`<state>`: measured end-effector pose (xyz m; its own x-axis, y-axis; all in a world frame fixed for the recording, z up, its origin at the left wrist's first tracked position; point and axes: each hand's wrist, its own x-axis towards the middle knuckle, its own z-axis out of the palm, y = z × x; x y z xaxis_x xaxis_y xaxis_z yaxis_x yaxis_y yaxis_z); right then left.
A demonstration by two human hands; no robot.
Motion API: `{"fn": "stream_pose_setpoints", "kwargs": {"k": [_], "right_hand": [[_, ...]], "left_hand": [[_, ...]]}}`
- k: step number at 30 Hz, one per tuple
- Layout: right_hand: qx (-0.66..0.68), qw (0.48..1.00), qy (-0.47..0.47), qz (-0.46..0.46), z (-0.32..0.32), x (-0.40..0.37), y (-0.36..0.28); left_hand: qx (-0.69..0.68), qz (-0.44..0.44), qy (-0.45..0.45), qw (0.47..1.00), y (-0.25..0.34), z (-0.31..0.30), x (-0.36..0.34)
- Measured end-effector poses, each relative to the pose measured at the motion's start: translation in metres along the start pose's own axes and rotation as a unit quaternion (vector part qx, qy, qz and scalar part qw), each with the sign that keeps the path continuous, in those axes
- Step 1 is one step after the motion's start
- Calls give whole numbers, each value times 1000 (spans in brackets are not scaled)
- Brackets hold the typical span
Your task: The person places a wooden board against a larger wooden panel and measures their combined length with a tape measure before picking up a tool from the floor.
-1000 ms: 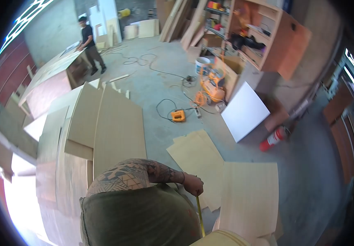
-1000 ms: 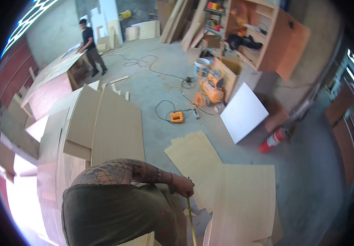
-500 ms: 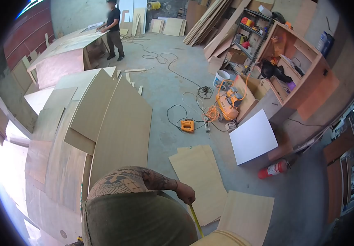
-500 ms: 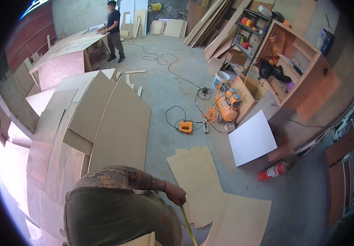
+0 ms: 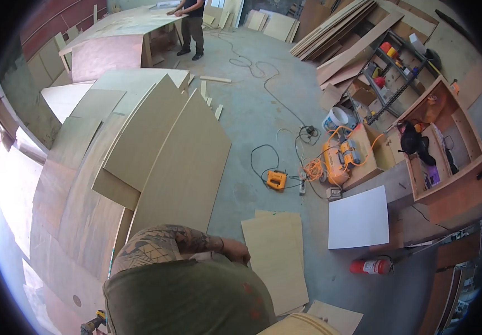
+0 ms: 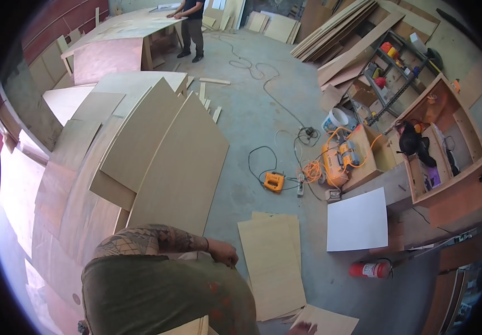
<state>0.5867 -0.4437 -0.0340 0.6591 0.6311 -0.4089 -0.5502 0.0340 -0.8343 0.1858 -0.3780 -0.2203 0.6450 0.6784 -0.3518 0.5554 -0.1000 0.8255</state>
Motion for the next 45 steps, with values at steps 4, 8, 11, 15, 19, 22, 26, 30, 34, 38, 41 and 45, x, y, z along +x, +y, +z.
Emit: {"fn": "stream_pose_setpoints", "kwargs": {"k": [4,8,11,15,19,22,26,30,34,38,41,45], "right_hand": [[-49,976,-133,166,-6,129,117],[-167,945,-137,244,73,121,186],[-301,902,-204,232,112,104,240],[-549,687,-456,138,143,101,316],[-671,432,-602,21,188,91,364],[-671,392,-626,63,230,93,386],[-666,369,-642,92,296,110,417],[-655,376,-645,119,383,131,461],[-626,456,-595,215,471,150,499],[-392,532,-576,481,566,154,519],[-238,531,-535,612,659,118,473],[-161,617,-479,603,722,128,516]], "left_hand": [[-11,-69,18,997,-42,-37,-20],[40,-75,88,992,-53,-68,-47],[-45,-148,168,974,-59,-77,-61],[-114,-187,221,950,-57,-85,-65],[-175,-146,235,945,-86,-89,-62],[-205,-234,244,919,-65,-131,-76],[-205,-249,311,894,-95,-176,-74],[-259,-304,327,856,-115,-247,-49],[-237,-294,269,886,-165,-327,9],[-120,-185,259,940,-171,-429,62],[-151,-151,327,921,-171,-492,92],[-178,-164,355,903,-181,-553,97]]}}
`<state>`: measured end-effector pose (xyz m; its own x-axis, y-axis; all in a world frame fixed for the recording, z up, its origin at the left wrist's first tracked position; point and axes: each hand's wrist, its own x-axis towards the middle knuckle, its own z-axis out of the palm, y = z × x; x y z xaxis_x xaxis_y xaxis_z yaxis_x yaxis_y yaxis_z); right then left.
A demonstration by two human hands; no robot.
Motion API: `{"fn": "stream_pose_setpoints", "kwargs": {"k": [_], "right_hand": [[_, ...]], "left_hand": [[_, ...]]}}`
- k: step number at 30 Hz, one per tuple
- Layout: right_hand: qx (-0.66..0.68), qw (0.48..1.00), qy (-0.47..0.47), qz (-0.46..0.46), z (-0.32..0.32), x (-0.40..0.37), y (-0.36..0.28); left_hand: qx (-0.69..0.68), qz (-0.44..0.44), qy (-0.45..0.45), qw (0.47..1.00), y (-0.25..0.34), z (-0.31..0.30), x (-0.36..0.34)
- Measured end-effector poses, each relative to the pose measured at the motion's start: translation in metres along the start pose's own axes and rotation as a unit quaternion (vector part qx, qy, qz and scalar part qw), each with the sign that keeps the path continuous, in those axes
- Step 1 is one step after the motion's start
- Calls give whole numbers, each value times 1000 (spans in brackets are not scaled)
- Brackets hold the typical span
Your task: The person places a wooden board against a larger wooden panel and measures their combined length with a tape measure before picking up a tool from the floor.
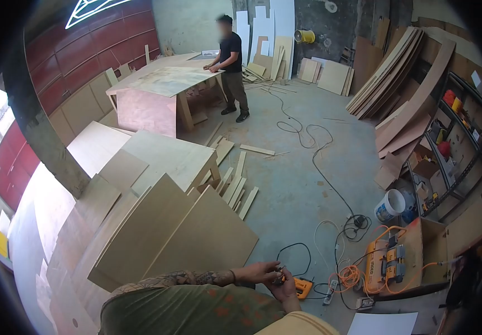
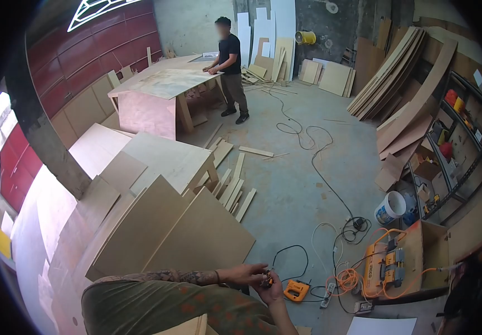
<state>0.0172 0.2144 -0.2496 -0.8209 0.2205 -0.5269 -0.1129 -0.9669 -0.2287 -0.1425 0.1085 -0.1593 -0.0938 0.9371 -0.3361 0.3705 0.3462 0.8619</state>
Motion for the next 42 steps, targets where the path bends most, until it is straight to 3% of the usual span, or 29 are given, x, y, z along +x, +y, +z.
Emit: {"fn": "stream_pose_setpoints", "kwargs": {"k": [1,4,7,10,11,13,14,19,22,26,30,32,33,34,35,37,38,40,42], "right_hand": [[-2,1000,4,-1,-7,13,-12],[-237,968,41,74,-33,51,-52],[-552,822,115,84,-34,102,-104],[-692,708,115,76,-6,148,-161],[-705,696,115,77,4,159,-180],[-729,671,106,78,25,178,-217],[-736,665,101,78,35,188,-233],[-749,655,68,72,71,240,-300],[-737,669,65,73,80,278,-339],[-686,718,87,81,91,328,-403],[-695,708,90,90,107,395,-495],[-698,706,81,86,127,437,-552],[-759,637,84,107,134,460,-581],[-813,562,85,126,141,484,-606],[-813,563,73,127,147,510,-629],[-887,445,97,83,159,556,-671],[-890,438,87,92,166,573,-688],[-907,418,44,14,201,614,-724],[-856,516,-4,11,264,637,-746]], "left_hand": [[-4,2,-1,1000,-10,-12,10],[5,-32,24,999,-53,-51,39],[54,-89,-45,994,-110,-99,78],[74,-52,-97,991,-175,-142,143],[66,-52,-96,992,-171,-159,161],[26,-27,-191,981,-133,-211,208],[89,-38,-210,973,-118,-230,234],[221,-25,-149,964,-67,-299,337],[156,-19,-141,977,-55,-329,392],[148,-30,-133,979,-67,-359,448],[102,-53,-141,983,-159,-381,503],[159,-91,-96,978,-205,-392,518],[162,-100,-92,977,-198,-409,521],[167,-172,-99,966,-191,-421,519],[170,-243,-104,949,-181,-434,521],[134,-263,-44,955,-172,-458,533],[97,-273,12,957,-167,-465,539],[68,-315,76,944,-154,-486,557],[32,-330,126,935,-153,-497,577]]}}
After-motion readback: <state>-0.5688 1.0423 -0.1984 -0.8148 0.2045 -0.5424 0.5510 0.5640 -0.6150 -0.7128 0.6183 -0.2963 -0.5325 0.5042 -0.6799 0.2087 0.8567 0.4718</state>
